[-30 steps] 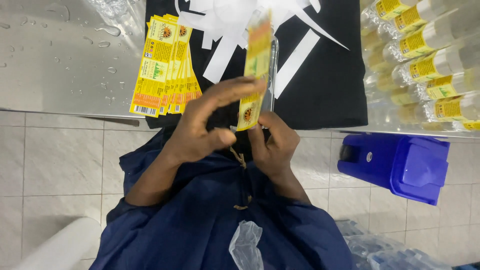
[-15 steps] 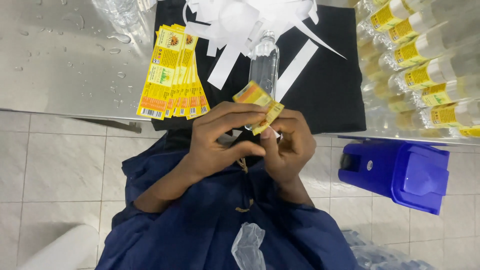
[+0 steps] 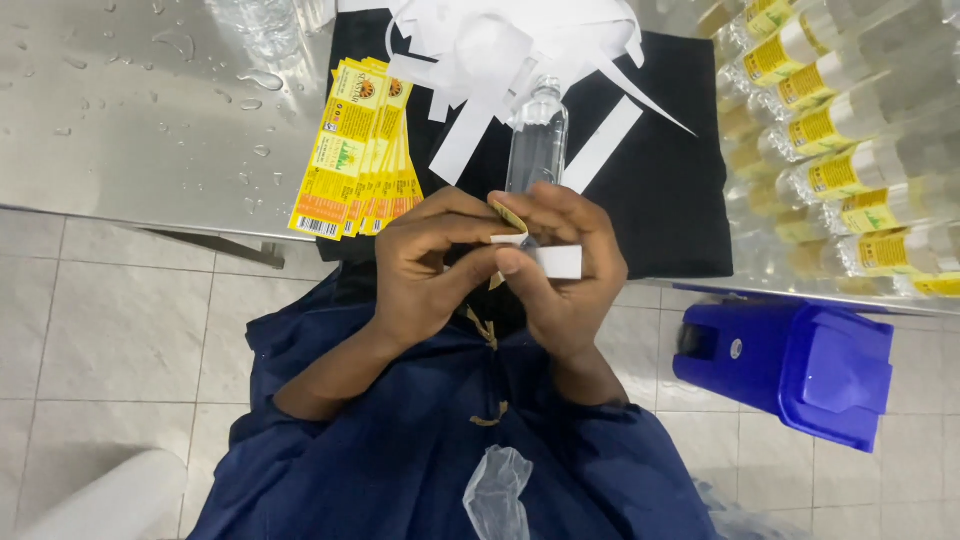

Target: Manually applying adhesive labels to clear plastic water bottles at a production workstation.

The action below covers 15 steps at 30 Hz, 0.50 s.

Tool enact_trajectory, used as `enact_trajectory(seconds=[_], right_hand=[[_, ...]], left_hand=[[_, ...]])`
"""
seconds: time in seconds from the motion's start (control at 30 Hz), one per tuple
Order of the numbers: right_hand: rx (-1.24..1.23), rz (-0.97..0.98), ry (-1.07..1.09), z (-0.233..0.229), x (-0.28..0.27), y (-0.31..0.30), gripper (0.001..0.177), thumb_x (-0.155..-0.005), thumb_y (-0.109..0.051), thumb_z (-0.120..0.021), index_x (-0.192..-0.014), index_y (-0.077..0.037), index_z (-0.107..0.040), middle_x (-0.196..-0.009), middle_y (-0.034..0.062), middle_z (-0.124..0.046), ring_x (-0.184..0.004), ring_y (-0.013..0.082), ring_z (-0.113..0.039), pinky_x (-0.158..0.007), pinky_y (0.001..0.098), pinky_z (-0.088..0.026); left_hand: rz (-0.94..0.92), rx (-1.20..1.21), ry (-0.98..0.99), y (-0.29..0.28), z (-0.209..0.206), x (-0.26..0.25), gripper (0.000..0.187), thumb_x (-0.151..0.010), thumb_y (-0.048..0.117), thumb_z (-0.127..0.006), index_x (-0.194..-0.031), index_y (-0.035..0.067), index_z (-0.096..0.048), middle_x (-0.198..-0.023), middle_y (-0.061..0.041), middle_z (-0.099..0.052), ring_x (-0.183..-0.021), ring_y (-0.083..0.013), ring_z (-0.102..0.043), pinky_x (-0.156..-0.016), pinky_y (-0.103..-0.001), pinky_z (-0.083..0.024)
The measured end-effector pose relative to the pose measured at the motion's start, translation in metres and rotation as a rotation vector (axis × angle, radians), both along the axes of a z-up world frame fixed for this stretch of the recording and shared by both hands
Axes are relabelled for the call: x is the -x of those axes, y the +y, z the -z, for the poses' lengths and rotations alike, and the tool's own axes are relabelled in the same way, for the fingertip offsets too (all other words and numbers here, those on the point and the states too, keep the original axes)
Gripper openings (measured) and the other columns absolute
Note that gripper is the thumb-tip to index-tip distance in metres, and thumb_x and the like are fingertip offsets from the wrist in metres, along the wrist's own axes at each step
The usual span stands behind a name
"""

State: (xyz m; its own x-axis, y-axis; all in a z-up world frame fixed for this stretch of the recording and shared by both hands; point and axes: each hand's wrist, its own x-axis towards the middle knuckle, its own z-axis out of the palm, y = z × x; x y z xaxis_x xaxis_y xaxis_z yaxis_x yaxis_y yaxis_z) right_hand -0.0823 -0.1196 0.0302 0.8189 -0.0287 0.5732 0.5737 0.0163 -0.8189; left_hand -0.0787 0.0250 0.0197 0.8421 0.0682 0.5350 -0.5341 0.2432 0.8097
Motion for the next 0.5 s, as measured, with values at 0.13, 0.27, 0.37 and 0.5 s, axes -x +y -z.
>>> enact_trajectory(seconds=[0.13, 0.27, 0.37, 0.5], right_hand=[[-0.092, -0.077, 0.082, 0.010, -0.005, -0.010, 0.038, -0.097, -0.010, -0.081, -0.121, 0.014, -0.064, -0.109, 0.0356, -0.078, -0.103, 0.0367, -0.080, -0.091, 0.0484, -0.068], [-0.178, -0.043, 0.063, 0.023, -0.018, -0.011, 0.028, -0.098, -0.007, -0.080, -0.113, 0.014, -0.067, -0.103, 0.0366, -0.077, -0.095, 0.0396, -0.081, -0.085, 0.0474, -0.070], [-0.232, 0.019, 0.004, 0.021, -0.042, -0.014, 0.021, -0.106, -0.006, -0.070, -0.120, 0.009, -0.066, -0.100, 0.0353, -0.077, -0.084, 0.0340, -0.082, -0.076, 0.0393, -0.071], [-0.020, -0.023, 0.008, -0.020, -0.058, -0.001, 0.033, -0.113, -0.027, -0.066, -0.130, 0.001, -0.065, -0.109, 0.0258, -0.078, -0.089, 0.0274, -0.081, -0.072, 0.0318, -0.069]], left_hand=[[0.127, 0.133, 0.160, 0.000, -0.002, 0.008, 0.016, -0.101, 0.008, -0.080, -0.112, -0.004, -0.082, -0.101, -0.015, -0.076, -0.093, -0.0144, -0.070, -0.084, -0.034, -0.060], [0.131, 0.198, 0.154, -0.006, 0.007, 0.009, 0.020, -0.103, 0.005, -0.077, -0.117, -0.007, -0.079, -0.108, -0.020, -0.076, -0.102, -0.0236, -0.076, -0.090, -0.038, -0.063], [-0.009, 0.337, 0.182, -0.003, 0.025, 0.006, 0.024, -0.108, 0.013, -0.070, -0.124, -0.003, -0.076, -0.116, -0.020, -0.077, -0.107, -0.0247, -0.075, -0.095, -0.039, -0.063], [-0.306, 0.273, 0.078, 0.010, 0.011, 0.010, 0.020, -0.109, 0.019, -0.072, -0.117, 0.001, -0.071, -0.123, -0.021, -0.075, -0.120, -0.0293, -0.073, -0.108, -0.041, -0.059]])
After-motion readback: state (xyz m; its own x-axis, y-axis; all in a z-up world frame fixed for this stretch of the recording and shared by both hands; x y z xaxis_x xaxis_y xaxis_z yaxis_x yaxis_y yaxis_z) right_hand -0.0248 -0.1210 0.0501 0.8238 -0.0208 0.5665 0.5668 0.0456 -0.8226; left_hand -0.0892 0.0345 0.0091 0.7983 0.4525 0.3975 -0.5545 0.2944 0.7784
